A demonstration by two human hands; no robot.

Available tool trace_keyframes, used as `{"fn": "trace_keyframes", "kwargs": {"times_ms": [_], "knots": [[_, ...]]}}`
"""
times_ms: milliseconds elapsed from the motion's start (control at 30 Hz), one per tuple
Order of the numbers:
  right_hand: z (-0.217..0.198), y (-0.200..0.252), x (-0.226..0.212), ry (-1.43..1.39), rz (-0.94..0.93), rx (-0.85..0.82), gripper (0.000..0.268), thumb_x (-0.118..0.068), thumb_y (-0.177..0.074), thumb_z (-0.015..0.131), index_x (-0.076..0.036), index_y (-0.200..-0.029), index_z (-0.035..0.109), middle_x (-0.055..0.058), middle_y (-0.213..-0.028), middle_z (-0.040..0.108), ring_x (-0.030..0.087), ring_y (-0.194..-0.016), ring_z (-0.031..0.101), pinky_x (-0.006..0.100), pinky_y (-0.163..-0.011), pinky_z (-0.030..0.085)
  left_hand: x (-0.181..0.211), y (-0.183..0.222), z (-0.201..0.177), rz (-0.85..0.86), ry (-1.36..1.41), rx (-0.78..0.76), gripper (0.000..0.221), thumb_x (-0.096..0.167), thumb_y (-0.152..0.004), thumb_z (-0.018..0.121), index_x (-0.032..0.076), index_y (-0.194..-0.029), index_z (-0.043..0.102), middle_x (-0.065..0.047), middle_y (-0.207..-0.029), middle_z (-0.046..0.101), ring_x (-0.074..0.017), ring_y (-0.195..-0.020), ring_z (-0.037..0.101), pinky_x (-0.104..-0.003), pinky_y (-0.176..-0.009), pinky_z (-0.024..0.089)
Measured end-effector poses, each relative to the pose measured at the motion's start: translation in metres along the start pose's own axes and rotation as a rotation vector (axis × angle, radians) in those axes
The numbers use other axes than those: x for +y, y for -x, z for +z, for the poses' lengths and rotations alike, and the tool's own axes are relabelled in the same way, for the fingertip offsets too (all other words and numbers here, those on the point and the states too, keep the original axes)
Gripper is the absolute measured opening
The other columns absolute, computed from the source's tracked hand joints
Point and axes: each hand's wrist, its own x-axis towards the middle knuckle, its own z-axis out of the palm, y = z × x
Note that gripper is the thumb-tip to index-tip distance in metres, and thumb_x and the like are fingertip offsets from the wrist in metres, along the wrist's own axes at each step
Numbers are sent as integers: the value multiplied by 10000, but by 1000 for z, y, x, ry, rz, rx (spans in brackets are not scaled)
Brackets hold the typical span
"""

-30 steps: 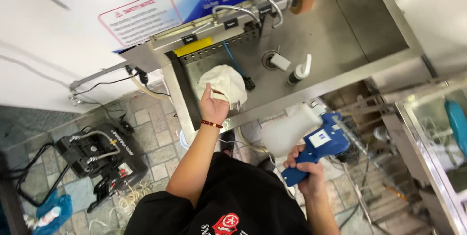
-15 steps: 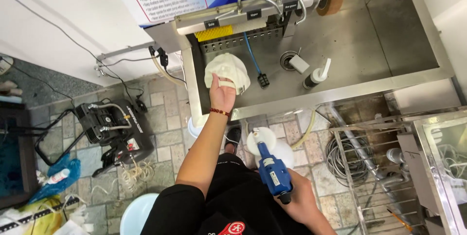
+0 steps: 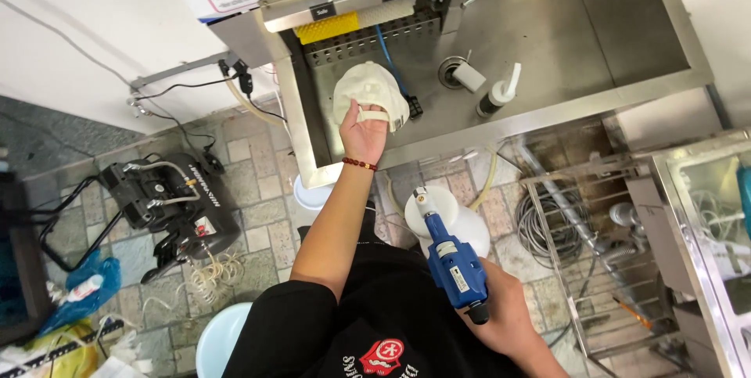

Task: Cleaning a white cap with a spray gun at a specialized cleaning station.

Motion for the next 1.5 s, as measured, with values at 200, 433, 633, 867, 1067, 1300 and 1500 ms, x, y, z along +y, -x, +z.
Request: {"fn": "trace_keyframes", "kwargs": {"times_ms": [200,433,633,867,1067,1300,1500], "knots": [[10,1,-14,30,127,21,460,-142,-638,775,-17,-1064,656,135,-778,691,323,-656,702,369,-601,534,-7,9,31,-35,-98,-9,297,230,-1013,606,42,-1244,600,-88,-1282,646,-256,-1249,593,-432,-1119,444],[18,1,-27,37,54,77,499,-137,-642,717,-4,-1116,635,143,-828,685,338,-705,704,346,-633,542,-4,4,28,-46,-99,-80,338,256,-1095,582,31,-1346,550,-96,-1349,616,-255,-1288,573,-468,-1148,453],[25,-7,-35,37,96,83,499,-115,-617,711,-14,-1100,638,133,-784,669,330,-656,691,349,-595,530,0,-1,34,-59,-126,-120,379,265,-1100,571,17,-1384,536,-108,-1373,612,-264,-1304,569,-482,-1160,447],[26,-14,-38,71,98,77,549,-116,-597,716,7,-1125,630,139,-759,652,333,-627,667,354,-576,517,0,-9,26,-69,-105,-152,332,252,-1123,579,4,-1343,550,-119,-1312,634,-253,-1236,604,-457,-1123,485],[29,-15,-34,75,120,107,530,-132,-634,729,3,-1138,638,125,-776,686,300,-645,719,344,-596,539,1,-14,23,-51,-117,-128,326,202,-1119,585,-5,-1367,535,-118,-1301,627,-241,-1209,611,-427,-1089,501],[23,-23,-42,84,43,101,576,-133,-626,720,16,-1174,624,147,-843,699,344,-719,720,357,-631,550,0,-9,37,-53,-153,-133,388,172,-1094,590,-2,-1425,484,-138,-1371,590,-268,-1276,584,-461,-1127,491],[22,-22,-40,111,83,111,551,-111,-597,683,9,-1132,632,156,-798,670,363,-689,691,366,-623,544,0,-7,39,1,-238,-136,455,141,-1078,601,-4,-1479,442,-147,-1441,545,-310,-1344,546,-491,-1156,470]]}}
